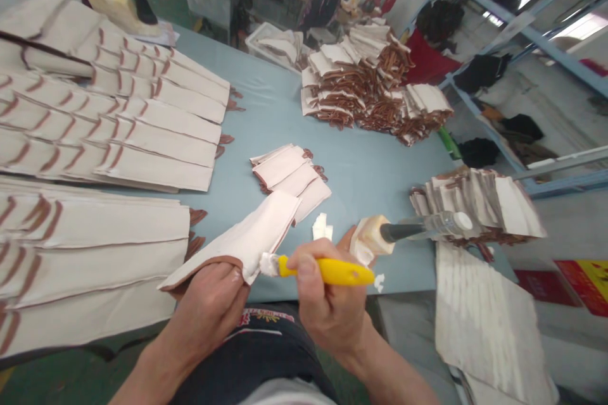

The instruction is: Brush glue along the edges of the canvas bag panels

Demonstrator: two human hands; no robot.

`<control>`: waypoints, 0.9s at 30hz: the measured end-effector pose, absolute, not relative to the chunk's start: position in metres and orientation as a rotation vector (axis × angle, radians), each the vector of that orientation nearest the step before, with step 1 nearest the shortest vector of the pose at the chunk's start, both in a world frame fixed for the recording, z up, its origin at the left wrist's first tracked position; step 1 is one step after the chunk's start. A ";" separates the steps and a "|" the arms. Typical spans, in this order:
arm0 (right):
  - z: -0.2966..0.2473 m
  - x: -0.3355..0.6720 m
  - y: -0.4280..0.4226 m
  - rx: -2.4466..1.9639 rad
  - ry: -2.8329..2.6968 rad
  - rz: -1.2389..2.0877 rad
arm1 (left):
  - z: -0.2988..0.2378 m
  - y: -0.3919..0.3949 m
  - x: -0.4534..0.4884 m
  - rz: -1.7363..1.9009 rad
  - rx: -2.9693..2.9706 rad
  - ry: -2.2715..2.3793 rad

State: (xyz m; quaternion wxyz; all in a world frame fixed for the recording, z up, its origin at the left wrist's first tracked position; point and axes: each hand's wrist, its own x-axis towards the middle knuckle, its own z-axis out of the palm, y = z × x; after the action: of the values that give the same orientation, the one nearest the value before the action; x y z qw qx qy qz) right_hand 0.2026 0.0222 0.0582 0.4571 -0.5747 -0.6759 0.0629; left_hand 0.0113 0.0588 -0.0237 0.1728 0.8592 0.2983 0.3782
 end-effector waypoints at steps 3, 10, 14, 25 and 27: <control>0.062 0.186 0.013 -1.333 -1.698 0.135 | -0.025 0.059 0.011 1.084 2.391 0.836; 0.043 0.187 0.001 -1.315 -1.364 0.423 | -0.023 0.058 0.008 1.186 2.219 0.824; 0.035 0.206 0.017 -1.401 -1.095 0.548 | -0.018 0.057 0.011 1.167 2.101 0.903; 0.042 0.212 0.025 -1.158 -1.120 0.592 | 0.009 0.071 0.004 0.613 1.200 0.943; 0.034 0.211 0.026 -1.105 -1.227 0.592 | 0.006 0.070 0.000 0.563 1.068 0.865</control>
State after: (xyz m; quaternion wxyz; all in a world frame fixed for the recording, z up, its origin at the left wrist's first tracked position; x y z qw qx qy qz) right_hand 0.2110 0.0259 0.0336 0.6395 -0.4844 -0.5376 0.2596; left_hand 0.0002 0.0699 0.0060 0.7366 0.4863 0.3940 0.2564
